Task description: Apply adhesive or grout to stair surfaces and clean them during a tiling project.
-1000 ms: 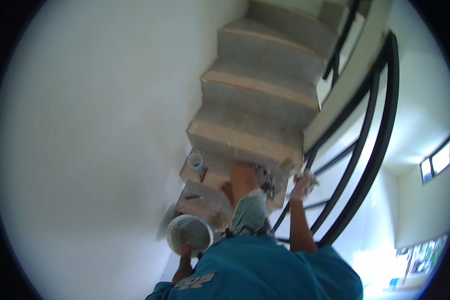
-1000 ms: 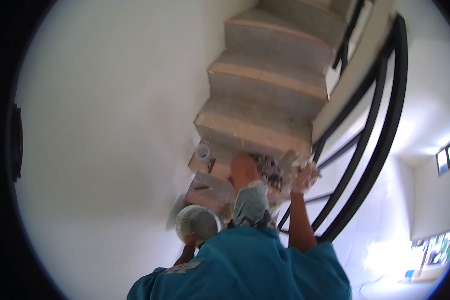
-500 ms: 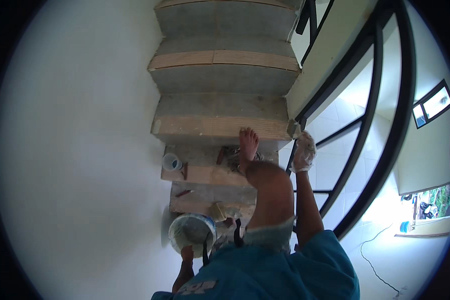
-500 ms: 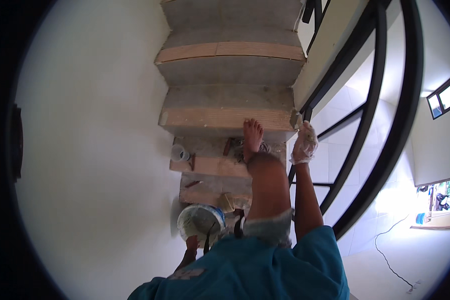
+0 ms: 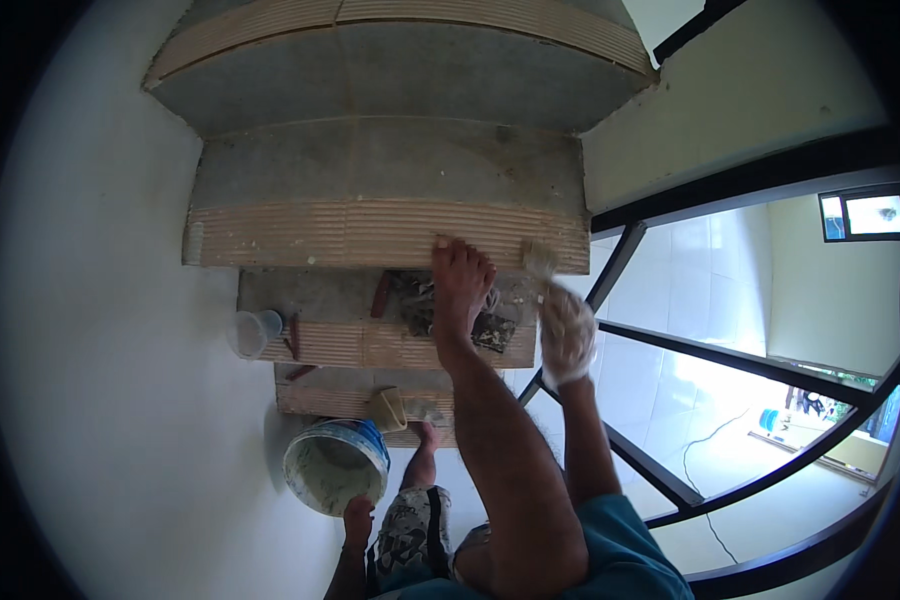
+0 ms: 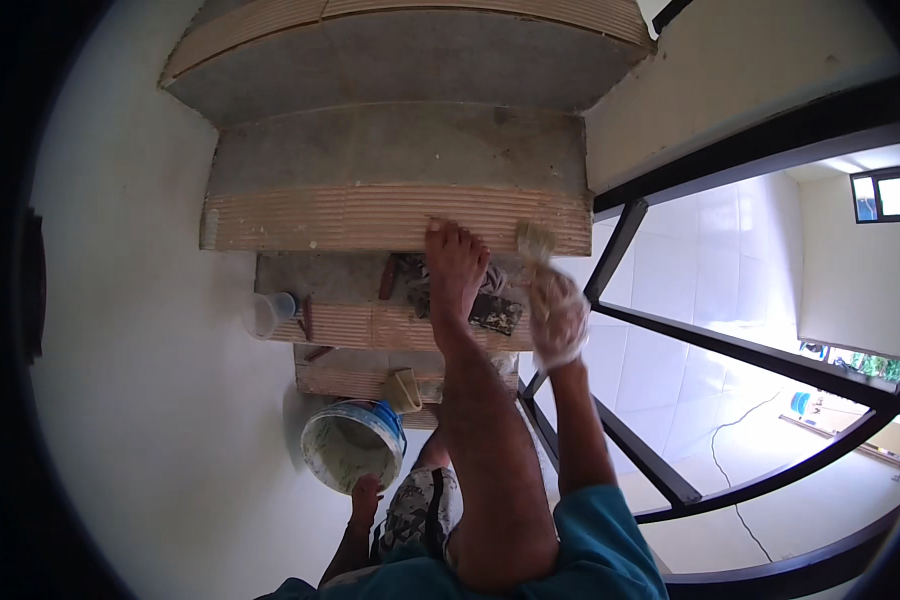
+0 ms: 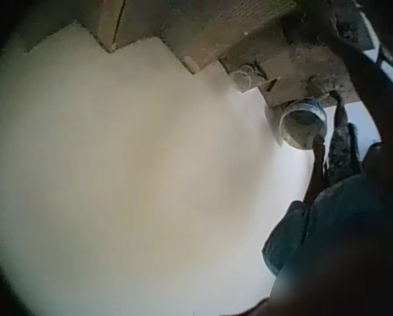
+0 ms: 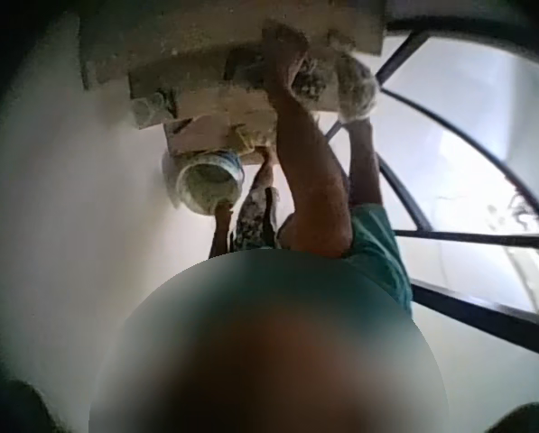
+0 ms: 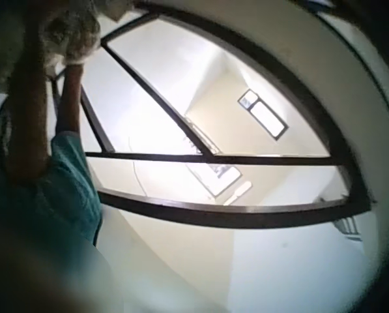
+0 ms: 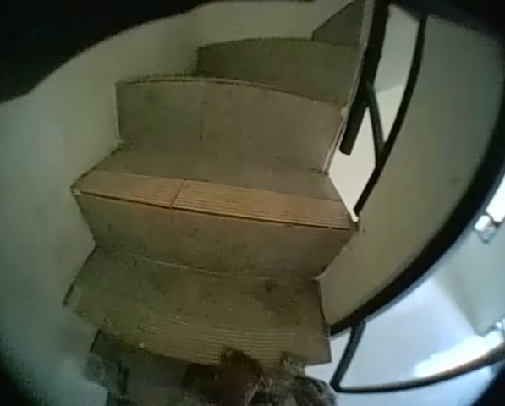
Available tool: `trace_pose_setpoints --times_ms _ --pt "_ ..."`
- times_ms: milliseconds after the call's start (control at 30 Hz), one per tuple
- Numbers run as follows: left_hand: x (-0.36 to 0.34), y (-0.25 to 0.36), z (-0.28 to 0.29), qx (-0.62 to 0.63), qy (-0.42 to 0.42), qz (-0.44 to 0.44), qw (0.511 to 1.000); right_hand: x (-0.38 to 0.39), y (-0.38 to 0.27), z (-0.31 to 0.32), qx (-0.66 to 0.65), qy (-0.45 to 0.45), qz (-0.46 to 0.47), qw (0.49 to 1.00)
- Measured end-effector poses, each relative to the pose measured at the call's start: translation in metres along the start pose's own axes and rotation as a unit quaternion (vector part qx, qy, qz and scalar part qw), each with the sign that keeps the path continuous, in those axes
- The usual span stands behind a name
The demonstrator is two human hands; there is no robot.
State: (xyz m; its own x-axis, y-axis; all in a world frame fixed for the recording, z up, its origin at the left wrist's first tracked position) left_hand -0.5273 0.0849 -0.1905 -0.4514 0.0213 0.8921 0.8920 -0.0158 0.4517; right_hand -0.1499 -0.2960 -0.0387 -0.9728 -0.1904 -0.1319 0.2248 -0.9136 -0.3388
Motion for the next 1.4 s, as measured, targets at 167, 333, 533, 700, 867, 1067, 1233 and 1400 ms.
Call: trace_pose_setpoints --times_ms 167,333,533,700,867,1067,1233,1400 --pt "-0.021 -0.056 0.015 -0.092 -0.013 -0.079 0.992 -0.017 0.016 0.024 -0.081 0.113 -0.188 0.972" --pt "-0.016 0.010 -0.004 0.055 0.029 -0.050 0.997 -0.032 0.036 0.015 -0.063 0.134 -0.113 0.983" --pt "0.007 -0.009 -0.016 0.075 0.034 -0.059 0.995 -0.012 0.037 0.003 -0.101 0.199 -0.075 0.972" --pt "0.029 -0.046 -0.007 0.079 0.065 -0.024 0.994 -0.006 0.031 -0.022 -0.344 0.303 -0.321 0.829" --pt "0.039 -0.065 0.003 0.111 0.074 -0.012 0.991 0.005 0.057 -0.039 -0.410 0.388 -0.202 0.800" --pt "0.055 -0.098 0.025 0.069 0.086 -0.011 0.994 -0.012 -0.003 -0.038 -0.542 0.246 -0.292 0.749" --pt "0.043 -0.102 0.031 0.042 0.083 -0.004 0.996 -0.021 0.049 -0.056 -0.546 0.369 -0.260 0.705" --pt "0.025 -0.079 0.029 -0.070 0.055 -0.107 0.990 -0.029 -0.028 -0.055 -0.266 0.105 -0.130 0.949"
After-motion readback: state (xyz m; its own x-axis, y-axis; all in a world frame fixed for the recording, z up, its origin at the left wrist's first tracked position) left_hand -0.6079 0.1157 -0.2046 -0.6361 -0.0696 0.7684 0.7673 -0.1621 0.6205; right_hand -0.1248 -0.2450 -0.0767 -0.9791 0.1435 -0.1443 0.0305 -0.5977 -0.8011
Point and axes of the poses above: each hand's wrist, its own x-axis away from the middle knuckle, its own z-axis out of the back of the hand, y = z × x, the point moved 2 cm from there along -x, towards the middle knuckle, and after that the axes turned 15 degrees about -y, right-handed, at the moved point
